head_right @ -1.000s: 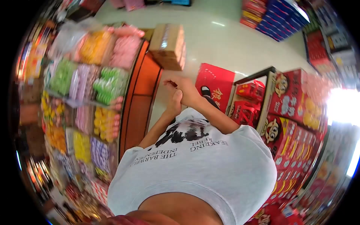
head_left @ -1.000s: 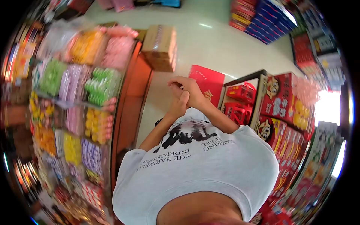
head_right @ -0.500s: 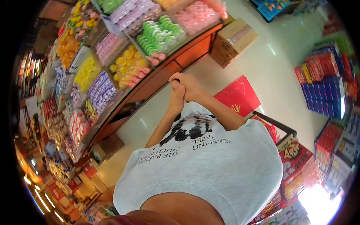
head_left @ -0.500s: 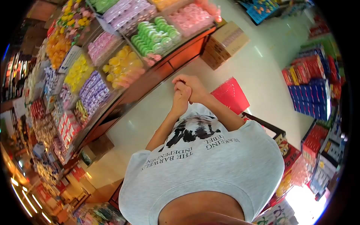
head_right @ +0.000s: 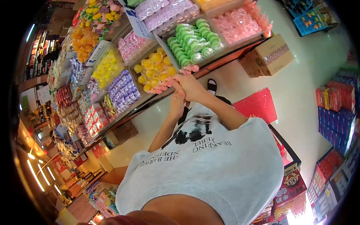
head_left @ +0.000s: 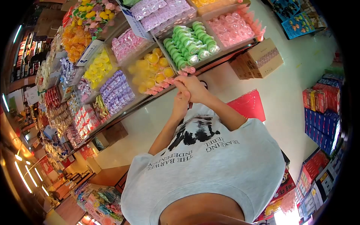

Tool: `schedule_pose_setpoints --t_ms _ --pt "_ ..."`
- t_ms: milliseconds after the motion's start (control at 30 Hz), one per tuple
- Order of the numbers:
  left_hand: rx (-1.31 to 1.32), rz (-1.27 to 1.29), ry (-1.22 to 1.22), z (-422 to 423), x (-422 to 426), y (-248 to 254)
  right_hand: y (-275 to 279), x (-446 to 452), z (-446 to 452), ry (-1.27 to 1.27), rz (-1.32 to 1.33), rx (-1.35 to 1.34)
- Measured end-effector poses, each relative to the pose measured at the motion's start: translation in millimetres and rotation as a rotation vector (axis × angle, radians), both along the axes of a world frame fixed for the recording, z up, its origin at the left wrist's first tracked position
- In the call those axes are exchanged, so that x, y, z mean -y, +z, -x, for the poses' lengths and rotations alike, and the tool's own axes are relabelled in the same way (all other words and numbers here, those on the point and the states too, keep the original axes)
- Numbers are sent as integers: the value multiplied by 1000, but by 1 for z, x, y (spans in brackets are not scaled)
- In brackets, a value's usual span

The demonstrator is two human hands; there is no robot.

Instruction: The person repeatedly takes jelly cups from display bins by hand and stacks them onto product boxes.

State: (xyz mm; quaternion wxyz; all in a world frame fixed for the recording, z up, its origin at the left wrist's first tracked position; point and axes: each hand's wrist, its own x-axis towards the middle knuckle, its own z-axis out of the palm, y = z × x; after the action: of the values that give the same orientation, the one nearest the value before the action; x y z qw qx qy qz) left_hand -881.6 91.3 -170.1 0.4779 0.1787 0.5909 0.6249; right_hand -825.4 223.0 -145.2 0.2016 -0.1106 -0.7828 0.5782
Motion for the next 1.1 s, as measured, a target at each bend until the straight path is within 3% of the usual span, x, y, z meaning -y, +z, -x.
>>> schedule_pose_setpoints --t_ms 67,133,167,267,400,467,633,733,800,900,967,1000,1100 --pt "-58 -18 49 17 -5 3 -2 -12 26 34 -84 -99" --pt "-112 -33 102 33 -6 10 2 -18 48 147 155 176" --pt "-150 22 163 43 -8 14 0 -18 59 157 159 179" --pt "-138 66 277 71 -13 29 -10 -11 92 151 -39 3" --pt "5 -41 368 106 -7 9 -37 18 137 189 191 122" --pt "195 -126 443 121 -9 13 -43 36 156 112 270 166" --pt "214 -62 341 176 8 15 -13 47 195 76 561 442" --pt "-76 12 261 212 15 -48 -42 56 221 -47 582 627" --pt "-358 100 199 232 18 -100 -133 57 243 -146 269 366" --pt "-690 285 39 250 20 -112 -183 54 258 -169 252 387" --pt "-396 306 129 260 14 -116 -167 57 262 -242 213 411" --pt "-383 307 114 264 16 -125 -156 62 261 -306 184 432" --pt "-445 237 -23 273 21 -156 -195 63 263 -312 291 339"
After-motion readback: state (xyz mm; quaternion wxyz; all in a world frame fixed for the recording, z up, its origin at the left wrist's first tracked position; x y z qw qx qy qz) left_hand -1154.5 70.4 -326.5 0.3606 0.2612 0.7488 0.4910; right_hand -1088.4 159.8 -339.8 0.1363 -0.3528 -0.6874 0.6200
